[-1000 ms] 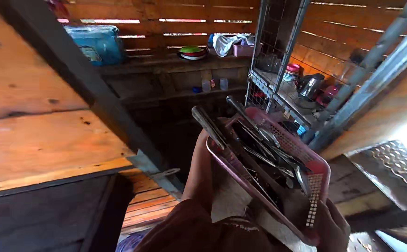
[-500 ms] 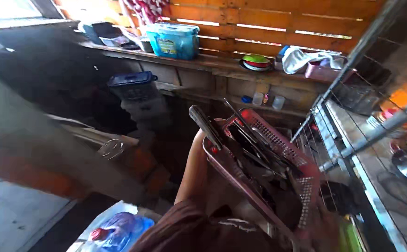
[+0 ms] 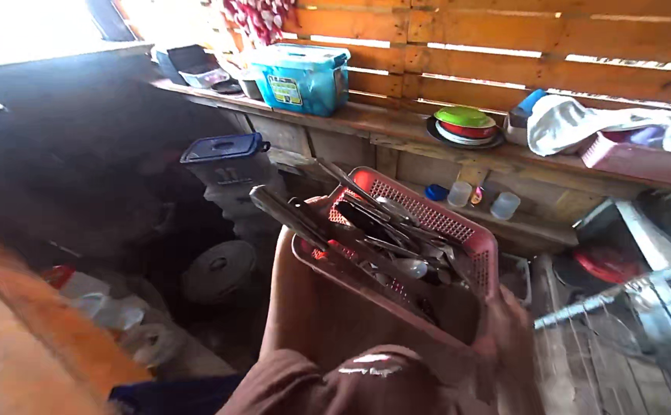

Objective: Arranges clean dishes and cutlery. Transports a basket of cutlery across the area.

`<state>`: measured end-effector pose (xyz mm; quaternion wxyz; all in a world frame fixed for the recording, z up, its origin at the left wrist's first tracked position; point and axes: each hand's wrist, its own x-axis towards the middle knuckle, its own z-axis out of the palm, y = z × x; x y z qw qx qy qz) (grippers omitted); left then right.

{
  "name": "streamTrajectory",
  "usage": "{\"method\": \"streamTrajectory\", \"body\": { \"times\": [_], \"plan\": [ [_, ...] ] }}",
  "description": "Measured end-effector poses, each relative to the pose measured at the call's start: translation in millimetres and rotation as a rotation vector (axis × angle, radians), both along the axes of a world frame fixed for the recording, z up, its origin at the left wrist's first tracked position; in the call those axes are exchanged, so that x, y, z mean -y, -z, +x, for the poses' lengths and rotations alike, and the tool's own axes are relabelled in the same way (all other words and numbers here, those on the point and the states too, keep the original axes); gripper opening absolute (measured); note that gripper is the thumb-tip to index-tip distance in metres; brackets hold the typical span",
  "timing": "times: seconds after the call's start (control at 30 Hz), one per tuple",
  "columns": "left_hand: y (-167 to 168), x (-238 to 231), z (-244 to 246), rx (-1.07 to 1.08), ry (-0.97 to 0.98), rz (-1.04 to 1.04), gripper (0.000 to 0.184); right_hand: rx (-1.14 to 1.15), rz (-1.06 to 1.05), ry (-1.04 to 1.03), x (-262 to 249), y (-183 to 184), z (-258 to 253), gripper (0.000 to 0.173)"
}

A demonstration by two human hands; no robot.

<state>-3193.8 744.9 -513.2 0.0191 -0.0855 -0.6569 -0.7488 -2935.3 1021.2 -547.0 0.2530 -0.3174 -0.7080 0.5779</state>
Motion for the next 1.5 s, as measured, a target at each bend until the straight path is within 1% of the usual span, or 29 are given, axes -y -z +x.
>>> {"method": "streamTrajectory", "body": {
  "times": [0.03, 0.07, 0.1, 0.13, 0.2, 0.23, 0.27, 0.3, 0.33, 0.37, 0.4, 0.43, 0.5, 0.53, 0.6, 0.67, 0.77, 0.83, 0.9, 0.97, 1.03, 1.07, 1.1, 1.17, 1.23, 1.33, 1.37, 1.43, 1.5],
  "plan": [
    [-49.1, -22.0, 10.0, 0.190, -0.161, -0.157, 0.019, -0.019, -0.026, -0.014, -6.3, -3.0, -25.3, 0.040],
    [-76.3, -34.3, 4.5, 0.303, -0.233, -0.275, 0.017, -0.048, -0.048, -0.025, -12.8, -5.2, -49.6, 0.039],
    [-75.6, -31.4, -16.0, 0.304, -0.231, -0.300, 0.017, -0.082, -0.058, -0.032, -20.0, -6.2, -73.8, 0.038],
    [-50.2, -15.0, -50.3, 0.199, -0.157, -0.227, 0.018, -0.115, -0.053, -0.034, -27.9, -7.0, -98.9, 0.036],
    [42.9, 38.2, -147.5, -0.265, 0.179, -0.013, 0.027, -0.117, -0.031, -0.064, -42.5, -18.2, -147.9, 0.035],
    [52.4, 46.9, -174.6, -0.166, 0.125, -0.065, 0.025, -0.087, -0.015, -0.103, -50.7, -25.4, -172.0, 0.034],
    [55.1, 50.5, -196.9, -0.093, 0.070, -0.082, 0.025, -0.069, -0.006, -0.141, -59.6, -30.6, -197.7, 0.033],
    [53.5, 50.6, -216.9, -0.087, 0.071, -0.048, 0.025, -0.078, 0.005, -0.174, -69.9, -32.3, -225.7, 0.031],
    [34.1, 41.3, -226.8, -0.024, 0.050, -0.036, 0.025, -0.103, 0.015, -0.201, -81.2, -32.0, -254.7, 0.030],
    [-23.4, 9.8, -228.1, 0.384, -0.154, -0.133, 0.024, -0.115, 0.030, -0.229, -92.0, -32.9, -282.9, 0.031],
    [-37.0, -3.8, -241.8, 0.410, -0.187, -0.142, 0.027, -0.115, 0.041, -0.253, -102.0, -35.4, -310.4, 0.031],
    [-30.5, -6.1, -256.0, 0.289, -0.147, -0.099, 0.026, -0.114, 0.049, -0.261, -110.4, -39.8, -337.6, 0.031],
    [6.4, -0.7, -298.6, -0.003, -0.009, 0.047, 0.025, -0.125, 0.086, -0.289, -133.5, -47.2, -395.2, 0.029],
    [11.4, -7.6, -316.2, -0.055, 0.010, 0.098, 0.025, -0.122, 0.106, -0.307, -145.7, -51.2, -424.2, 0.028],
    [-13.6, -36.8, -338.0, 0.062, -0.019, 0.088, 0.023, -0.106, 0.140, -0.335, -169.8, -54.6, -481.4, 0.027],
    [-22.6, -60.2, -381.2, 0.137, -0.002, 0.073, 0.026, -0.066, 0.176, -0.342, -190.9, -56.7, -537.6, 0.032],
    [1.8, -79.6, -469.0, 0.102, 0.104, 0.183, 0.029, 0.007, 0.247, -0.308, -207.0, -56.1, -614.9, 0.033],
    [23.8, -88.1, -528.7, 0.050, 0.156, 0.177, 0.027, 0.052, 0.243, -0.303, -213.0, -55.1, -657.3, 0.034],
    [23.0, -105.3, -570.4, 0.064, 0.119, 0.124, 0.027, 0.056, 0.239, -0.286, -220.3, -46.7, -695.4, 0.033],
    [20.2, -120.2, -608.6, 0.097, 0.089, 0.098, 0.029, 0.060, 0.222, -0.252, -226.1, -37.4, -727.6, 0.033],
    [30.2, -129.5, -652.1, 0.120, 0.103, 0.086, 0.028, 0.073, 0.217, -0.228, -226.4, -28.1, -748.4, 0.033],
    [44.2, -131.7, -679.4, 0.112, 0.150, 0.082, 0.030, 0.070, 0.226, -0.214, -225.8, -22.0, -756.2, 0.031],
    [59.9, -132.1, -705.5, 0.085, 0.233, 0.100, 0.038, 0.071, 0.221, -0.199, -224.6, -18.0, -762.2, 0.031],
    [68.2, -136.6, -741.1, -0.005, 0.371, 0.032, 0.047, 0.045, 0.194, -0.166, -221.1, -14.4, -774.6, 0.031],
    [56.2, -144.0, -751.5, 0.001, 0.372, -0.009, 0.044, 0.032, 0.161, -0.150, -216.6, -10.7, -782.3, 0.034],
    [-14.6, -173.8, -735.5, 0.229, 0.281, -0.262, 0.035, 0.067, 0.118, -0.109, -200.8, -19.8, -791.0, 0.036],
    [-13.7, -172.4, -745.0, 0.252, 0.320, -0.214, 0.036, 0.082, 0.104, -0.087, -195.5, -23.0, -793.3, 0.035],
    [31.3, -155.8, -785.1, 0.200, 0.466, -0.010, 0.042, 0.090, 0.082, -0.037, -191.6, -20.9, -795.9, 0.035],
    [60.5, -145.7, -807.9, 0.174, 0.512, 0.058, 0.038, 0.085, 0.088, 0.013, -192.3, -18.4, -800.4, 0.035]
  ]
}}
